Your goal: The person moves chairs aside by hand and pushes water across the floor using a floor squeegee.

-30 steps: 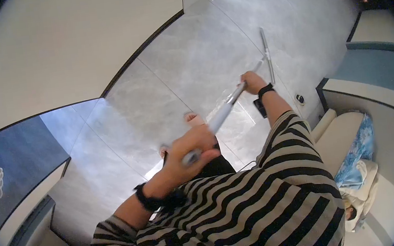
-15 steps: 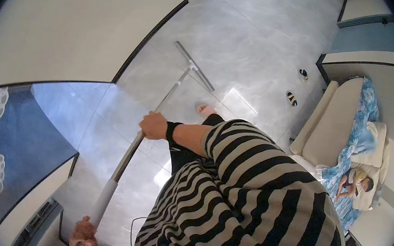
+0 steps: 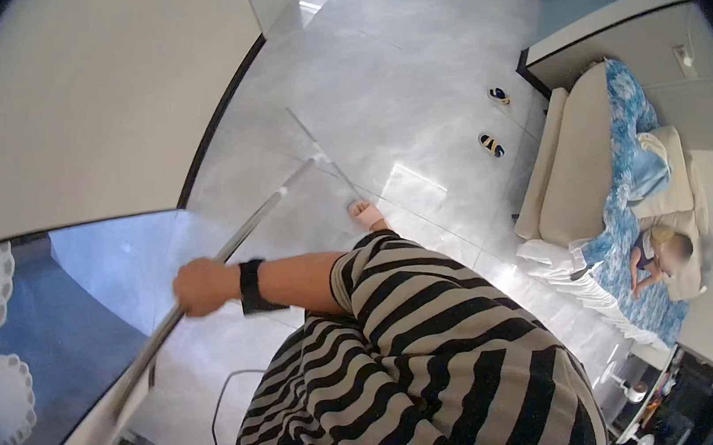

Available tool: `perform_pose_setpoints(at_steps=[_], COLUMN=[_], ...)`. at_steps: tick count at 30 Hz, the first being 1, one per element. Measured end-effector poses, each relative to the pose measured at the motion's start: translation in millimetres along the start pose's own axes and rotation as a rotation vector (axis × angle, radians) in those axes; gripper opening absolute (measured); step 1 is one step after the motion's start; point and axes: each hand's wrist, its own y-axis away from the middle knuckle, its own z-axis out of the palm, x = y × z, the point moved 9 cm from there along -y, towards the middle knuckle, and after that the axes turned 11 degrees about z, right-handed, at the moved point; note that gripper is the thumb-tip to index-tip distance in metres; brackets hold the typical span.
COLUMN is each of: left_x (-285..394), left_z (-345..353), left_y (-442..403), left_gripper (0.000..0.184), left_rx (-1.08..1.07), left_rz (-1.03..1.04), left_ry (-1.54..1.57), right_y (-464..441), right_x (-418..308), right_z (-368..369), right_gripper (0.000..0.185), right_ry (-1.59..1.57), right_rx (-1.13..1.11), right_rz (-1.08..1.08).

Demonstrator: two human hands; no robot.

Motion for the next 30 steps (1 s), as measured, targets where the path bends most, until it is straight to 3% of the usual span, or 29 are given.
perform_pose_setpoints(at_steps=[1, 2, 4, 6, 8, 10, 12, 14, 17, 20, 23, 25, 28, 30], left_x=[-34, -68, -134, -181, -286, -392, -475, -544, -614, -654, -659, -644, -599, -557], left_z=[-18, -33, -6, -23, 20, 86, 153, 207, 288, 322, 319, 309, 273, 235], left_y=[-2, -5, -7, 18, 23, 23, 27, 46, 58, 73, 87, 97, 115, 120], left_gripper=[0.023, 0.027, 0.031, 0.028, 0.035, 0.025, 0.023, 0.017, 0.022, 0.026, 0.027, 0.027, 0.025, 0.024], left_rx=[0.123, 0.242, 0.156, 0.278, 0.058, -0.089, -0.306, -0.380, -0.542, -0.514, -0.539, -0.580, -0.632, -0.636], left_rz=[-0.023, -0.049, -0.161, -0.125, -0.186, -0.458, -0.465, -0.527, -0.459, -0.474, -0.497, -0.524, -0.549, -0.583], left_ry=[-0.040, -0.076, 0.193, -0.426, -0.471, -0.501, -0.313, -0.157, -0.110, -0.067, -0.072, -0.112, -0.187, -0.240], right_y=[2, 13, 51, 90, 132, 176, 221, 268, 322, 354, 351, 345, 320, 295], right_x=[34, 59, 121, 194, 276, 360, 438, 517, 567, 618, 619, 610, 592, 549], right_z=[-18, -35, -82, -133, -184, -227, -267, -300, -346, -353, -335, -318, -264, -229], right_gripper=[0.018, 0.018, 0.020, 0.018, 0.017, 0.015, 0.013, 0.017, 0.024, 0.030, 0.022, 0.020, 0.013, 0.007], right_ry=[0.011, 0.100, 0.143, 0.243, 0.295, 0.390, 0.479, 0.479, 0.556, 0.498, 0.422, 0.379, 0.401, 0.403], right_rx=[-0.028, 0.024, 0.034, 0.084, 0.150, 0.261, 0.305, 0.339, 0.330, 0.476, 0.524, 0.519, 0.333, 0.323], right_rz=[0.104, 0.076, 0.231, 0.348, 0.550, 0.571, 0.664, 0.701, 0.826, 0.917, 0.712, 0.673, 0.603, 0.628])
